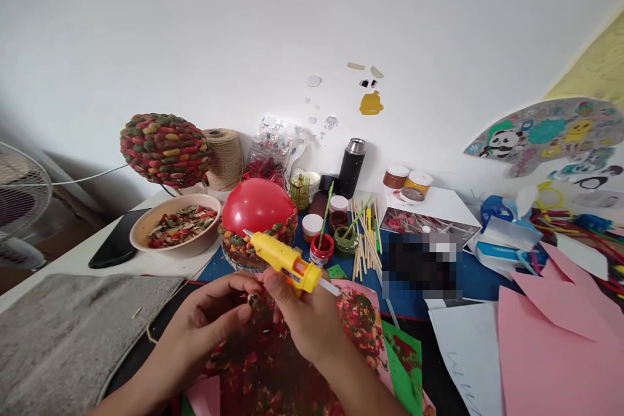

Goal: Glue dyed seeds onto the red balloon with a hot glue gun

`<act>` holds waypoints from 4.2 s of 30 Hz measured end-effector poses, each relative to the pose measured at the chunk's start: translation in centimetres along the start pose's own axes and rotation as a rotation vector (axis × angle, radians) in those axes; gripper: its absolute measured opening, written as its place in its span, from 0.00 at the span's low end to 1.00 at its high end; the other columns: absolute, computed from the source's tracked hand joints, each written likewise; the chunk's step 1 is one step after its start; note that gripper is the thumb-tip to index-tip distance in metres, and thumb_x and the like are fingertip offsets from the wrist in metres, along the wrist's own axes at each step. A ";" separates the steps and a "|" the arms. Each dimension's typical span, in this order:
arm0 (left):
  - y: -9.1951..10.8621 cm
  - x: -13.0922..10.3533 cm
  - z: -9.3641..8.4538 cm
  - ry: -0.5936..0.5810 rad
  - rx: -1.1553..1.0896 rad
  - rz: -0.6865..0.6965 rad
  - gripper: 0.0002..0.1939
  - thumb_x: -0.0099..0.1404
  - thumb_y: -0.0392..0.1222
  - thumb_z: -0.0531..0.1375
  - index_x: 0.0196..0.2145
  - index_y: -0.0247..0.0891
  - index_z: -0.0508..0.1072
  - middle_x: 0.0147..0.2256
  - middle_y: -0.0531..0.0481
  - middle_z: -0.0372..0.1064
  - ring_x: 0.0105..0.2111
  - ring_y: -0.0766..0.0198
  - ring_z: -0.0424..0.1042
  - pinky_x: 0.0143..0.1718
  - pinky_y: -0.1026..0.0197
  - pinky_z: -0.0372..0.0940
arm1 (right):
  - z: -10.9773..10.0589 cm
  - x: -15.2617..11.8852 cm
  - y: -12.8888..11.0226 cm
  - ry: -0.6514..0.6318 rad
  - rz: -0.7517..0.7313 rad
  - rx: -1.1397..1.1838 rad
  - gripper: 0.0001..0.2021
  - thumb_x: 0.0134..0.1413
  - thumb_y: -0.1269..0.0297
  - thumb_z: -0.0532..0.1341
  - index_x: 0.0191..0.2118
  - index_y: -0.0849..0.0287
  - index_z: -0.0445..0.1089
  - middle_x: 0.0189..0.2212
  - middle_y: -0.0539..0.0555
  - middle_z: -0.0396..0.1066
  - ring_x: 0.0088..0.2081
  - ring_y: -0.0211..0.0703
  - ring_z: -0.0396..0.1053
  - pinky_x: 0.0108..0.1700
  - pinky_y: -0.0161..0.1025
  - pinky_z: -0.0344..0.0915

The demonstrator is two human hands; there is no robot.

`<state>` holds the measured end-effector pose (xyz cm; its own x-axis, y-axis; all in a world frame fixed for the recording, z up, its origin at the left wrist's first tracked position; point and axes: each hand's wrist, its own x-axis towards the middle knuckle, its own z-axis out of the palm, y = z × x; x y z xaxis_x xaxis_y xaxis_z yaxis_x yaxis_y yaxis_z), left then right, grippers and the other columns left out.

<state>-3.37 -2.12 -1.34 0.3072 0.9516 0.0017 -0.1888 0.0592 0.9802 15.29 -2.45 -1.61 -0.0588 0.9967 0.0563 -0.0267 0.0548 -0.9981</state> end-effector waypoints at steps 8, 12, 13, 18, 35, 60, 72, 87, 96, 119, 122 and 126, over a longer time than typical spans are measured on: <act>2.6 3.1 1.9 -0.165 0.221 0.200 0.09 0.68 0.48 0.71 0.44 0.44 0.86 0.54 0.41 0.82 0.58 0.46 0.78 0.59 0.50 0.71 | -1.9 0.9 -1.1 0.224 -0.103 0.013 0.38 0.58 0.20 0.59 0.40 0.55 0.84 0.27 0.57 0.77 0.32 0.52 0.76 0.34 0.43 0.75; 1.4 3.0 2.3 -0.164 0.218 0.260 0.09 0.70 0.47 0.70 0.45 0.44 0.86 0.60 0.39 0.80 0.61 0.45 0.77 0.62 0.48 0.71 | -2.3 1.4 -1.1 0.297 -0.121 -0.031 0.39 0.61 0.21 0.57 0.42 0.53 0.86 0.38 0.61 0.82 0.45 0.59 0.79 0.44 0.45 0.78; 1.1 2.8 2.3 -0.174 0.223 0.279 0.09 0.71 0.47 0.69 0.46 0.44 0.86 0.61 0.39 0.79 0.62 0.45 0.77 0.62 0.48 0.72 | -2.3 1.4 -1.1 0.306 -0.125 -0.039 0.39 0.62 0.21 0.56 0.43 0.54 0.86 0.38 0.61 0.82 0.44 0.58 0.79 0.43 0.45 0.78; 0.2 2.3 1.5 -0.187 0.250 0.304 0.09 0.73 0.46 0.68 0.47 0.44 0.84 0.63 0.40 0.78 0.65 0.46 0.76 0.63 0.48 0.72 | -1.8 1.3 -0.8 0.300 -0.168 -0.032 0.38 0.64 0.24 0.58 0.42 0.57 0.87 0.35 0.60 0.82 0.36 0.52 0.79 0.40 0.42 0.77; -0.3 1.8 2.1 -0.562 0.533 0.547 0.15 0.65 0.30 0.69 0.47 0.41 0.84 0.67 0.39 0.73 0.72 0.47 0.67 0.72 0.46 0.62 | -2.5 2.2 -0.5 0.435 -0.196 -0.034 0.40 0.61 0.22 0.59 0.37 0.60 0.85 0.18 0.50 0.67 0.21 0.41 0.66 0.24 0.36 0.65; 0.4 4.7 -2.3 0.407 0.187 0.404 0.17 0.61 0.54 0.76 0.42 0.42 0.86 0.39 0.47 0.84 0.39 0.58 0.79 0.42 0.61 0.76 | -0.2 0.2 1.1 0.156 -0.300 -0.229 0.29 0.72 0.36 0.58 0.31 0.57 0.76 0.18 0.48 0.64 0.20 0.41 0.65 0.22 0.35 0.63; 0.3 4.6 -2.7 0.361 0.305 0.383 0.15 0.67 0.53 0.72 0.46 0.43 0.85 0.44 0.47 0.83 0.43 0.56 0.78 0.47 0.57 0.73 | 0.0 0.2 1.0 0.161 -0.314 -0.216 0.28 0.71 0.37 0.60 0.29 0.54 0.74 0.16 0.47 0.63 0.18 0.40 0.62 0.20 0.35 0.59; 0.8 3.8 -1.6 0.151 0.446 0.536 0.07 0.70 0.43 0.70 0.46 0.47 0.86 0.44 0.47 0.82 0.46 0.56 0.78 0.52 0.57 0.71 | 0.5 0.4 -0.5 0.266 -0.287 -0.279 0.19 0.67 0.49 0.65 0.27 0.53 0.72 0.17 0.47 0.65 0.21 0.43 0.67 0.22 0.36 0.61; 0.8 3.4 -1.2 -0.023 0.323 0.342 0.12 0.70 0.49 0.70 0.47 0.44 0.88 0.41 0.44 0.83 0.40 0.56 0.81 0.45 0.57 0.75 | 0.5 0.3 -0.4 0.225 -0.241 -0.246 0.19 0.67 0.48 0.65 0.28 0.52 0.75 0.17 0.47 0.65 0.23 0.44 0.69 0.22 0.36 0.62; 0.1 3.3 -0.8 0.097 0.277 0.343 0.10 0.69 0.49 0.72 0.38 0.40 0.81 0.34 0.50 0.78 0.34 0.63 0.77 0.39 0.64 0.72 | 0.7 0.0 -0.8 0.184 -0.142 -0.187 0.21 0.64 0.42 0.68 0.28 0.53 0.78 0.15 0.47 0.66 0.19 0.42 0.67 0.18 0.35 0.58; 0.1 3.4 -0.9 0.106 0.344 0.393 0.07 0.70 0.46 0.70 0.38 0.41 0.82 0.36 0.49 0.79 0.37 0.61 0.77 0.41 0.63 0.72 | 0.7 0.0 -0.9 0.182 -0.143 -0.182 0.20 0.64 0.43 0.69 0.28 0.53 0.78 0.15 0.47 0.66 0.20 0.43 0.69 0.19 0.35 0.60; 0.4 3.4 -0.7 0.076 0.391 0.443 0.06 0.72 0.45 0.69 0.38 0.42 0.83 0.37 0.49 0.79 0.38 0.60 0.77 0.43 0.62 0.72 | 0.8 -0.1 -0.9 0.169 -0.140 -0.191 0.19 0.65 0.46 0.67 0.29 0.53 0.79 0.15 0.47 0.65 0.21 0.44 0.68 0.20 0.36 0.60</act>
<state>-3.05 1.40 -1.06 0.2076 0.8802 0.4268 0.0783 -0.4498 0.8897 14.48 -2.65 -0.75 0.0996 0.9737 0.2049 0.1665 0.1867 -0.9682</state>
